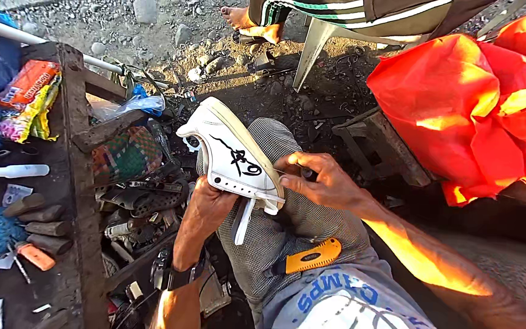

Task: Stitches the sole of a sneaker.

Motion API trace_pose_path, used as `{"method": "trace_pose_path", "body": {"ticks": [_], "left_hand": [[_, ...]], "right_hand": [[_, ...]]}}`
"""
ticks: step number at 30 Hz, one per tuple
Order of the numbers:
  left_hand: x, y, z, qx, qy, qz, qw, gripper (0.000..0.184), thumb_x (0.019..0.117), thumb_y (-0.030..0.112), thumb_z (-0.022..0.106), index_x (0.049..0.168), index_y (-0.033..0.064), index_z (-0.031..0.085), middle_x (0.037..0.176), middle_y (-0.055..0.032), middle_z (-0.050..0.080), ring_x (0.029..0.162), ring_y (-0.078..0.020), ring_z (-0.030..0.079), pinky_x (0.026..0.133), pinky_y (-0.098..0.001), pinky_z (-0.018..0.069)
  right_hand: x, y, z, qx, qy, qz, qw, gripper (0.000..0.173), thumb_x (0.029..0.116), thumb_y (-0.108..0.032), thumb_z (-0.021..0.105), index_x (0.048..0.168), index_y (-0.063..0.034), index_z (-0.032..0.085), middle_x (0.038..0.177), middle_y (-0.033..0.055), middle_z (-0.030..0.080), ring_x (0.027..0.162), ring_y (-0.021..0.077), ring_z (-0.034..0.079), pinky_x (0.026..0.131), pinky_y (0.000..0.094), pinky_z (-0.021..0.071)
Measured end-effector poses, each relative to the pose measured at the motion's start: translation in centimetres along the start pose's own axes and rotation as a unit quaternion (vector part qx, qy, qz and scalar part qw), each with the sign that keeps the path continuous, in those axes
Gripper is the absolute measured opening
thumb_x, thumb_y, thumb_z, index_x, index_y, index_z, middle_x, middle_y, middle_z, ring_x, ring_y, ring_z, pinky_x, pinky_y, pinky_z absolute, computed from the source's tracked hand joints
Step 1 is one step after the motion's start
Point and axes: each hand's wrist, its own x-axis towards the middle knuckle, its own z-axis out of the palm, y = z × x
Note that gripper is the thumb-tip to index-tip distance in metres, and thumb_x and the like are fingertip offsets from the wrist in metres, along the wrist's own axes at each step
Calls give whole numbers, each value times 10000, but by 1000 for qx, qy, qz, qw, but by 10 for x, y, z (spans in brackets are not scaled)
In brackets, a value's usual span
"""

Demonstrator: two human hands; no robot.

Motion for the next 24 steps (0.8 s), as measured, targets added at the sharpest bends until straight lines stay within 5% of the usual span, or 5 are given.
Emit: {"method": "trace_pose_path", "body": {"ticks": [3,15,20,22,24], "left_hand": [[0,-3,2,10,20,12,1000,216,874,81,731,1077,143,692,1004,143,738,970,38,689,901,-201,587],[1,-12,13,24,98,38,994,159,860,4,634,975,106,676,905,152,710,891,81,667,841,-158,570],[-13,7,-13,-256,-99,-96,957,420,873,95,735,1279,139,633,1215,-11,721,1124,-144,684,1004,-350,564],[-15,16,4,-270,-54,-126,953,380,868,79,751,1230,92,635,1135,-41,746,1049,-153,715,954,-343,592],[-13,25,27,-252,27,-141,957,281,880,11,744,1148,30,663,1020,-71,766,939,-158,741,886,-333,623]], "right_hand": [[4,0,-2,35,3,24,999,177,997,-193,650,991,-41,740,803,-76,669,692,-78,547,641,108,456],[9,0,4,5,23,27,999,140,986,-141,649,925,-60,746,804,-68,681,714,-65,577,658,117,470],[2,-14,-58,-142,-50,118,982,321,1013,-263,569,1302,-126,595,980,5,656,806,97,642,707,310,573],[-4,-15,-72,-143,-53,119,981,464,1033,-274,519,1480,-149,521,1141,8,689,901,101,689,764,308,616],[-8,-12,-65,-103,-47,75,991,467,1025,-279,596,1461,-115,567,1133,-4,724,887,65,690,774,259,605]]}}
